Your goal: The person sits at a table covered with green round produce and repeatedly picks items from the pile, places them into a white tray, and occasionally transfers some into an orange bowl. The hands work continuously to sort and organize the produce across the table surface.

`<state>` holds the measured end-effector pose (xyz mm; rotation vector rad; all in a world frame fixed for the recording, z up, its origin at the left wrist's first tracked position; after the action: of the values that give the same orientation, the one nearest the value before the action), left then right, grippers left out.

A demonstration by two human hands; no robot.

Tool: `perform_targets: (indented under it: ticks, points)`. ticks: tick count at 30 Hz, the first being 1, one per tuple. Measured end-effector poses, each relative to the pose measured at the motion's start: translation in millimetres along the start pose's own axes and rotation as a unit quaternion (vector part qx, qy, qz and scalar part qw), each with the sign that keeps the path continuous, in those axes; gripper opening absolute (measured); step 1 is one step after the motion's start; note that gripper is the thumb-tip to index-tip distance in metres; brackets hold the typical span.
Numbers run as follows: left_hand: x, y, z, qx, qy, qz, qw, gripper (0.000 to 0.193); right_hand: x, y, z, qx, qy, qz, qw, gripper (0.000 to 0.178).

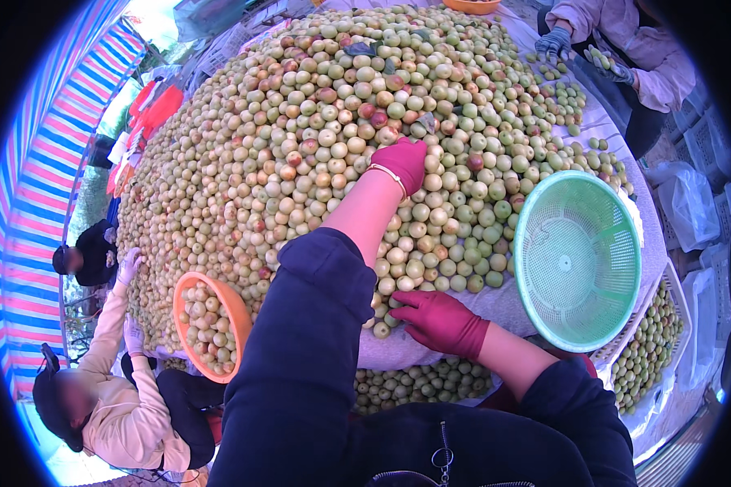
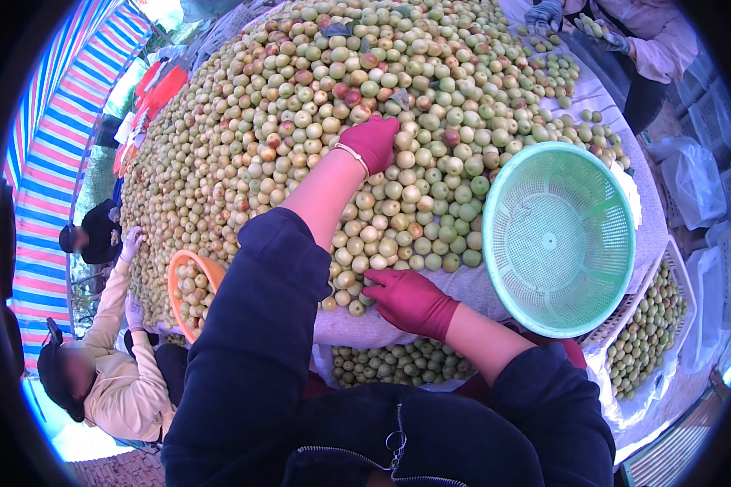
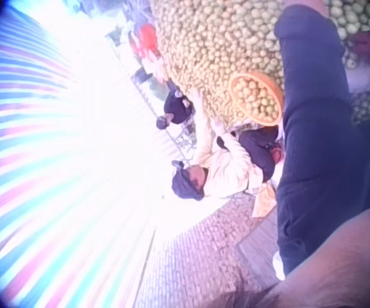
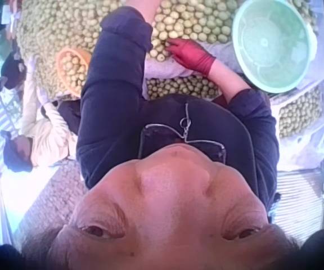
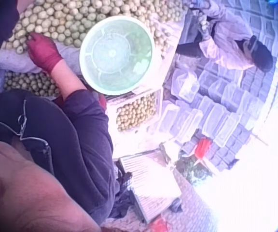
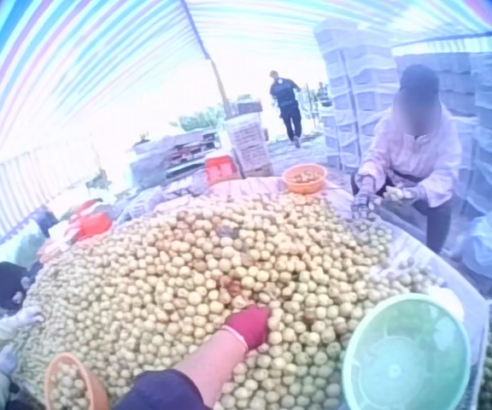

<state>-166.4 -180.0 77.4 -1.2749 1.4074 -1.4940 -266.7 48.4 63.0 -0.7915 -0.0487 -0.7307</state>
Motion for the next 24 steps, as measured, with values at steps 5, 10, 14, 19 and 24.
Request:
perform_targets:
  ticks: [5, 10, 14, 19, 24]
  points:
    - [-50, -55, 5, -0.18, -0.028, -0.133, 0.974, 0.019, 14, -45, -6, 0.123, 0.054, -0.183, 0.974, 0.029]
    - [-191, -129, 85, -0.407, -0.29, -0.208, 0.841, 0.022, 50, -80, -25, 0.147, 0.12, -0.326, 0.926, 0.037]
    - [-332, -186, 176, -0.265, -0.468, -0.334, 0.774, 0.027, 128, -75, -29, 0.111, 0.051, -0.416, 0.901, 0.043]
    - [-384, -203, 206, 0.118, -0.295, -0.357, 0.878, 0.047, 232, -92, -84, -0.034, 0.059, -0.447, 0.892, 0.045]
    - [-353, -173, 131, -0.109, -0.262, -0.358, 0.889, 0.049, 269, -86, -130, -0.25, 0.111, -0.323, 0.906, 0.05]
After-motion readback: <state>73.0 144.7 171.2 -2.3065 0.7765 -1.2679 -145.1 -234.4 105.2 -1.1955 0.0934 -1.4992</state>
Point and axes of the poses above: each hand's wrist, its own x-axis towards the middle knuckle, its own y-axis out of the palm, z = x × y, the point moved 6 cm from there along x, towards the middle knuckle, and after that the axes turned 12 degrees about -z, right-handed, at the moved point
